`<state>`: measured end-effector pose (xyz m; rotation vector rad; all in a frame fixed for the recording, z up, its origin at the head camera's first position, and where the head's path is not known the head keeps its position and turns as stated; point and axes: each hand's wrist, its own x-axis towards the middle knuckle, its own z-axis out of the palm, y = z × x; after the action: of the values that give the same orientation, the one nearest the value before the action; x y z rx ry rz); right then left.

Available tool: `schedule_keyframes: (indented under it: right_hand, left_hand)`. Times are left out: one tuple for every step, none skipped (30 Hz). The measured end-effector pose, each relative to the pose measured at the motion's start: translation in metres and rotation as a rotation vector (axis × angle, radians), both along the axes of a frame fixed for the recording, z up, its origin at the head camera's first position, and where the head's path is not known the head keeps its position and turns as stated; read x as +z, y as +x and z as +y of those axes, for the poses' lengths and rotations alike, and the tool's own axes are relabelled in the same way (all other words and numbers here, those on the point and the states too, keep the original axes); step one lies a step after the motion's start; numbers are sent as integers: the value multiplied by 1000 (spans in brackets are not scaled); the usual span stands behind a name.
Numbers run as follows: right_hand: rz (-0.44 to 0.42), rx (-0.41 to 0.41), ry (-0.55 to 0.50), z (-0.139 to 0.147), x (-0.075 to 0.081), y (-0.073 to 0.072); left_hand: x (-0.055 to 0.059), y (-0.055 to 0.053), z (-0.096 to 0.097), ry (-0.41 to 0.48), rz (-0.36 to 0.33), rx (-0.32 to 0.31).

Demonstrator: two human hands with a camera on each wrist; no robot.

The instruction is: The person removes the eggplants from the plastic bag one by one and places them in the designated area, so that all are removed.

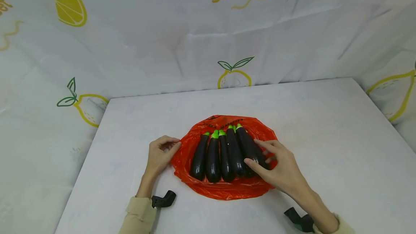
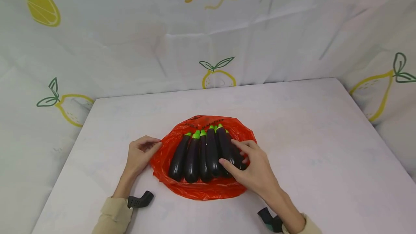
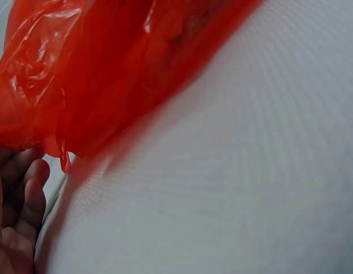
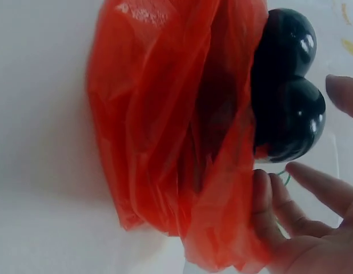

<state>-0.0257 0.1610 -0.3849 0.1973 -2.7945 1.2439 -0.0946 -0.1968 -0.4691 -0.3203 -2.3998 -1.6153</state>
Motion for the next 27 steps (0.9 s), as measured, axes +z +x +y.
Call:
schedule_keyframes:
  right_hand:
    - [-10,-7,14,-1,0,0]
    - [-19,-13,27,-1,-1,0]
    - [-26,-18,37,-2,-1,0]
    - [-30,-22,47,-2,-1,0]
    - [-33,-26,58,-2,-1,1]
    - [-33,-29,66,-3,-1,1]
    - [-33,-31,71,-3,-1,1]
    - [-34,-32,76,-3,-1,1]
    - [-36,-34,80,-3,-1,2]
    - [-39,-34,82,-4,0,2]
    - [-42,-36,82,-4,0,2]
    - [-44,-37,78,-4,1,2]
    - [-46,-37,73,-5,1,3]
    - [-48,-38,69,-5,2,3]
    - [-46,-39,63,-6,2,3]
    - [-43,-40,57,-6,2,3]
    - [-37,-42,52,-7,2,4]
    - [-32,-44,47,-7,2,4]
    - [-27,-47,44,-7,1,4]
    - [-22,-50,40,-8,1,4]
    - [-15,-53,36,-8,0,4]
    - [-10,-57,32,-8,0,4]
    - [-5,-61,28,-8,0,4]
    - [3,-65,22,-8,0,5]
    - [12,-68,16,-8,0,5]
    - [24,-71,13,-7,0,6]
    - [37,-74,9,-7,1,6]
  left_hand:
    - [-1,0,-1,-1,4,-6]
    - [-2,0,-2,-1,6,-12]
    - [-2,0,-2,3,7,-16]
    - [-3,0,-3,6,7,-21]
    - [-3,0,-3,9,9,-25]
    - [-3,0,-3,10,11,-27]
    - [-3,0,-3,8,15,-28]
    - [-3,0,-3,8,19,-28]
    - [-2,0,-3,7,21,-29]
    - [-2,0,-3,4,21,-29]
    - [-2,0,-3,1,22,-29]
    - [-2,0,-3,-1,21,-30]
    - [-3,0,-3,-1,23,-32]
    - [-3,0,-3,1,22,-32]
    - [-3,0,-3,1,21,-33]
    - [-3,0,-4,2,20,-34]
    - [-3,0,-4,4,22,-34]
    - [-3,0,-3,7,23,-33]
    - [-3,0,-3,10,23,-31]
    - [-3,0,-2,11,22,-28]
    - [-2,1,-2,12,21,-24]
    - [-2,1,-1,11,19,-19]
    - [0,2,0,11,19,-16]
    - [1,2,1,10,17,-10]
    - [3,3,1,7,15,-7]
    - [5,3,2,4,13,-6]
    - [8,4,3,4,9,-5]
